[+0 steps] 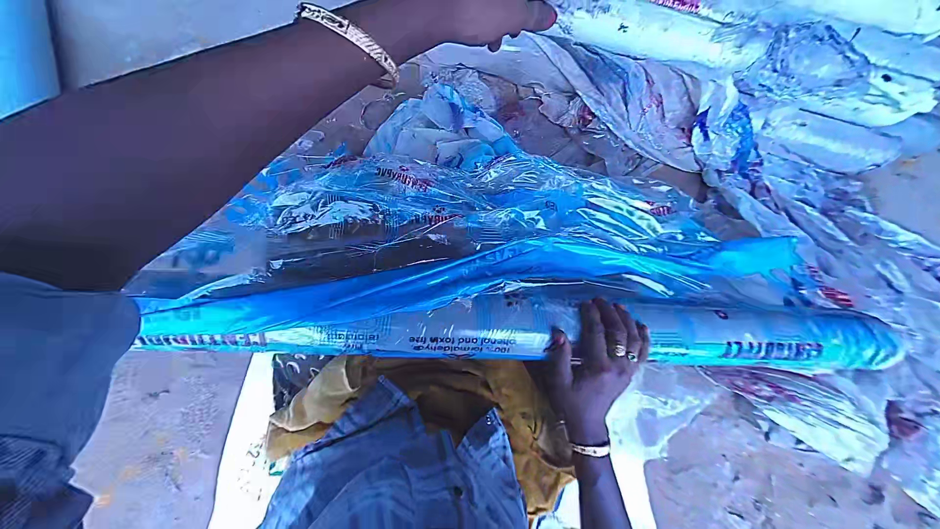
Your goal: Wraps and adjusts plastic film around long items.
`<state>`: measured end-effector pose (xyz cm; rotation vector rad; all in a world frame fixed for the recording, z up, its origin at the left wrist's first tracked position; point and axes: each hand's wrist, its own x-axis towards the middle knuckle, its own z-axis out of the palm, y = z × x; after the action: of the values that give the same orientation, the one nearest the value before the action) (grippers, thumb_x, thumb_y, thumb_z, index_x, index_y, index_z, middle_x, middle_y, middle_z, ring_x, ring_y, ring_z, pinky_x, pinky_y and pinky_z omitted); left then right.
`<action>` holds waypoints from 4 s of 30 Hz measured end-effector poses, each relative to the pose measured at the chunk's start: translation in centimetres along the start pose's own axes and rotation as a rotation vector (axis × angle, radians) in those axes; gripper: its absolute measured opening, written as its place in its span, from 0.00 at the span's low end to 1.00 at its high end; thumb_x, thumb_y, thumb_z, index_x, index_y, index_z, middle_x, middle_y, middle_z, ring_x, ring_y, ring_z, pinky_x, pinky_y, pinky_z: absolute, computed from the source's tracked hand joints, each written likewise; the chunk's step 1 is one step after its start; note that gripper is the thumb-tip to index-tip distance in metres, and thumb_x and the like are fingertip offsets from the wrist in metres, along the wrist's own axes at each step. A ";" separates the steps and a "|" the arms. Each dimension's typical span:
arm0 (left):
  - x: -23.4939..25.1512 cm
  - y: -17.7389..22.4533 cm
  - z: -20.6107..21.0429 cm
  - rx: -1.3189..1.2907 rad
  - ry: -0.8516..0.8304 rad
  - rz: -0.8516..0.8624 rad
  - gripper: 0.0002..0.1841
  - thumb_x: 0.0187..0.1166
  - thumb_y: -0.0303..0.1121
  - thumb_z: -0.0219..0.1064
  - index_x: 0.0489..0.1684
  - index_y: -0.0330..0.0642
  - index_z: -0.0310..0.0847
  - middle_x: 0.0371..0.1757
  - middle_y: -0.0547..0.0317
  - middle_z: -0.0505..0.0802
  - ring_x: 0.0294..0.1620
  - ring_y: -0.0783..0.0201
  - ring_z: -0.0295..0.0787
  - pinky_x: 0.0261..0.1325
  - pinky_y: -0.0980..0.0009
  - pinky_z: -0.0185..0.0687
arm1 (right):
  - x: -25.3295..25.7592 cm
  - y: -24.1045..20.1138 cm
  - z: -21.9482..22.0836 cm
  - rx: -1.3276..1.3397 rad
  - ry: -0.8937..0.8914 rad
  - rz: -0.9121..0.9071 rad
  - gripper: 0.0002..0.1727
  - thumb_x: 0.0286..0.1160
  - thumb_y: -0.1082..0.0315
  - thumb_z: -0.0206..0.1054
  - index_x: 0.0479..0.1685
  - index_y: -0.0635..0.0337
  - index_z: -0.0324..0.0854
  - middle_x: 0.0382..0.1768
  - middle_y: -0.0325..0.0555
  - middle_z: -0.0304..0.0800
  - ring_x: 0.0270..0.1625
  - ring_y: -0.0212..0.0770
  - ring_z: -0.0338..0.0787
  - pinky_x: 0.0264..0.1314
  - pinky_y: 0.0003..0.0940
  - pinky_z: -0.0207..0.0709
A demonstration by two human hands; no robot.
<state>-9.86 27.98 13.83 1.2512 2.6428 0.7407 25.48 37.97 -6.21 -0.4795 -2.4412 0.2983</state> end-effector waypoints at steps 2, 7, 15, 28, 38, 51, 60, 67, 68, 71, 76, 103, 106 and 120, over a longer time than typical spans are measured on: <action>-7.7 -0.3 -0.8 0.098 -0.220 -0.176 0.29 0.87 0.57 0.57 0.31 0.38 0.86 0.28 0.57 0.87 0.30 0.61 0.81 0.38 0.54 0.74 | 1.8 -0.6 -0.2 0.018 -0.068 -0.026 0.37 0.85 0.43 0.46 0.57 0.68 0.90 0.61 0.70 0.90 0.72 0.75 0.82 0.81 0.73 0.53; -21.4 -2.9 4.2 0.074 -0.448 -0.345 0.38 0.84 0.64 0.56 0.77 0.39 0.77 0.68 0.39 0.87 0.71 0.41 0.83 0.70 0.37 0.74 | 2.3 -4.8 0.7 0.108 -0.135 -0.212 0.36 0.86 0.41 0.47 0.57 0.63 0.91 0.60 0.64 0.92 0.70 0.69 0.85 0.78 0.76 0.52; -22.9 -3.7 9.7 0.103 -0.079 -0.065 0.13 0.87 0.34 0.62 0.47 0.32 0.88 0.38 0.40 0.92 0.45 0.40 0.93 0.47 0.45 0.86 | 4.4 -10.1 2.2 0.125 -0.259 -0.342 0.39 0.81 0.36 0.53 0.46 0.68 0.93 0.48 0.64 0.95 0.53 0.65 0.94 0.56 0.61 0.83; -17.3 -11.4 11.0 0.434 0.077 0.411 0.21 0.91 0.41 0.54 0.35 0.31 0.83 0.18 0.45 0.84 0.23 0.44 0.89 0.26 0.55 0.79 | 1.5 -11.1 1.5 0.013 -0.240 -0.229 0.56 0.70 0.19 0.45 0.58 0.68 0.90 0.59 0.61 0.94 0.62 0.62 0.92 0.70 0.58 0.75; -12.5 -8.6 9.5 0.038 -0.273 0.366 0.24 0.86 0.46 0.62 0.32 0.29 0.84 0.23 0.45 0.86 0.28 0.46 0.85 0.37 0.48 0.73 | -3.4 -12.1 -1.0 -0.021 -0.170 -0.083 0.54 0.68 0.23 0.54 0.56 0.75 0.89 0.58 0.69 0.92 0.63 0.66 0.89 0.70 0.57 0.71; -35.9 -15.6 0.6 -0.218 1.429 -0.416 0.15 0.89 0.33 0.53 0.62 0.32 0.76 0.63 0.57 0.86 0.68 0.72 0.79 0.70 0.71 0.74 | 6.6 -12.2 -0.9 0.319 -0.541 -0.417 0.41 0.74 0.41 0.67 0.68 0.76 0.80 0.72 0.85 0.73 0.80 0.72 0.71 0.85 0.51 0.59; -33.4 -13.6 10.9 0.120 1.218 -0.049 0.24 0.91 0.39 0.48 0.33 0.39 0.91 0.42 0.51 0.98 0.56 0.60 0.93 0.80 0.65 0.69 | 15.4 -37.2 11.7 0.601 -1.159 -0.625 0.41 0.79 0.47 0.69 0.84 0.68 0.66 0.71 0.66 0.81 0.74 0.58 0.82 0.75 0.57 0.72; -30.8 -14.2 9.9 0.120 1.265 -0.002 0.18 0.86 0.36 0.57 0.29 0.39 0.90 0.41 0.51 0.99 0.51 0.60 0.96 0.69 0.69 0.82 | 17.5 -39.6 16.4 0.429 -0.883 -1.054 0.33 0.74 0.43 0.70 0.49 0.73 0.83 0.27 0.58 0.86 0.35 0.57 0.90 0.39 0.54 0.78; -30.5 -14.2 9.7 0.110 1.191 -0.029 0.19 0.85 0.37 0.57 0.30 0.38 0.92 0.42 0.51 0.99 0.52 0.59 0.97 0.68 0.68 0.83 | 17.8 -38.9 17.3 0.428 -0.721 -1.155 0.32 0.75 0.42 0.66 0.40 0.71 0.84 0.19 0.54 0.82 0.26 0.55 0.88 0.29 0.51 0.77; -29.9 -13.7 10.1 0.142 0.952 -0.111 0.23 0.84 0.45 0.54 0.30 0.40 0.92 0.51 0.51 0.99 0.59 0.56 0.95 0.70 0.65 0.81 | 19.1 -37.2 19.8 0.381 -0.404 -1.342 0.31 0.79 0.44 0.60 0.28 0.67 0.83 0.10 0.49 0.74 0.12 0.51 0.81 0.14 0.42 0.69; -30.9 -13.5 11.6 0.169 0.982 -0.153 0.22 0.87 0.40 0.50 0.40 0.41 0.94 0.50 0.55 0.99 0.61 0.60 0.93 0.76 0.68 0.72 | 19.5 -37.0 23.0 0.426 -0.299 -1.413 0.22 0.81 0.54 0.63 0.27 0.65 0.83 0.12 0.50 0.75 0.13 0.50 0.81 0.11 0.40 0.67; -31.2 -12.5 13.9 0.149 1.161 -0.161 0.20 0.86 0.39 0.47 0.41 0.46 0.90 0.50 0.59 0.97 0.67 0.63 0.87 0.84 0.70 0.58 | 17.5 -50.4 20.4 0.613 -0.763 -1.145 0.12 0.72 0.67 0.75 0.41 0.70 0.91 0.40 0.60 0.92 0.46 0.55 0.91 0.56 0.54 0.78; -31.3 -12.5 14.0 0.148 1.161 -0.170 0.19 0.86 0.37 0.48 0.41 0.46 0.90 0.50 0.59 0.97 0.67 0.64 0.86 0.84 0.70 0.57 | 18.0 -51.4 20.6 0.504 -0.816 -1.078 0.10 0.78 0.69 0.70 0.40 0.71 0.88 0.38 0.60 0.92 0.46 0.56 0.91 0.59 0.60 0.73; -34.7 -12.3 16.1 0.087 1.159 -0.212 0.13 0.90 0.31 0.48 0.50 0.48 0.81 0.64 0.62 0.91 0.78 0.68 0.76 0.88 0.67 0.47 | 23.9 -42.8 30.6 0.345 -0.825 -0.320 0.14 0.82 0.65 0.70 0.39 0.71 0.83 0.33 0.56 0.84 0.36 0.46 0.80 0.45 0.49 0.73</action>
<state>9.17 1.25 -9.42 0.5519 3.5792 1.7088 -22.53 5.89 -3.42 0.2506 -3.0873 0.8980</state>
